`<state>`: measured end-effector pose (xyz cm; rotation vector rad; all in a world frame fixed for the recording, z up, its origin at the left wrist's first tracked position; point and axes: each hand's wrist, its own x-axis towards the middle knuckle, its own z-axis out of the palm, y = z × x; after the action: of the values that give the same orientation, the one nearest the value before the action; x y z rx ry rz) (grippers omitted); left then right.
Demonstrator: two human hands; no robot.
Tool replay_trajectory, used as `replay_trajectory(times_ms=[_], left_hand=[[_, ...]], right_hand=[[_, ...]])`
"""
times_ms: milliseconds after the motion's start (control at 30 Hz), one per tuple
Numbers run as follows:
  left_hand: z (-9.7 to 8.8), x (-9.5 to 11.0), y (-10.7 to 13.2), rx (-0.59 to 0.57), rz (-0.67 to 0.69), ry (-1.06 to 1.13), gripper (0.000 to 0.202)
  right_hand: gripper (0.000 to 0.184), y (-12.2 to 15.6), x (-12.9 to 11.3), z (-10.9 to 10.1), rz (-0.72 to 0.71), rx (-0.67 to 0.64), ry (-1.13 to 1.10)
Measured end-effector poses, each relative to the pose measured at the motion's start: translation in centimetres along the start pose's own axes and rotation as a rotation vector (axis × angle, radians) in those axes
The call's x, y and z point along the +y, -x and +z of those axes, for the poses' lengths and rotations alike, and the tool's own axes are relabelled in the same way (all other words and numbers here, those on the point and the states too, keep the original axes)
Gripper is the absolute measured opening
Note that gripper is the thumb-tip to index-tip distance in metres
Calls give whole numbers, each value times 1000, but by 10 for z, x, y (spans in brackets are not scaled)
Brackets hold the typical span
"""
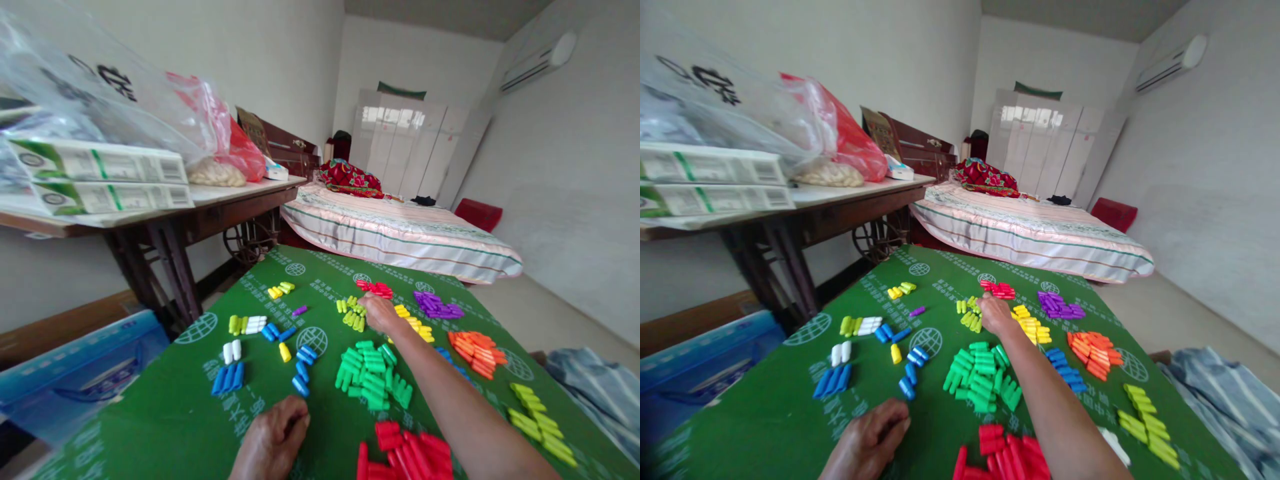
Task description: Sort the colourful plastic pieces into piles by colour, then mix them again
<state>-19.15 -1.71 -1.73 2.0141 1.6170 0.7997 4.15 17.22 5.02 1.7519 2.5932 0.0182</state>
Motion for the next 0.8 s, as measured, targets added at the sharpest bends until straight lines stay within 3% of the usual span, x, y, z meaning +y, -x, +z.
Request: replay_trajectory(times_ms=[200, 800], left_hand=[[-2, 0, 3, 14, 37, 25, 24], [-4, 1, 2, 1, 11, 51, 26]], right_hand=[[28, -22, 0, 10, -24, -108, 85], [31, -41, -5, -8, 0, -295, 142]])
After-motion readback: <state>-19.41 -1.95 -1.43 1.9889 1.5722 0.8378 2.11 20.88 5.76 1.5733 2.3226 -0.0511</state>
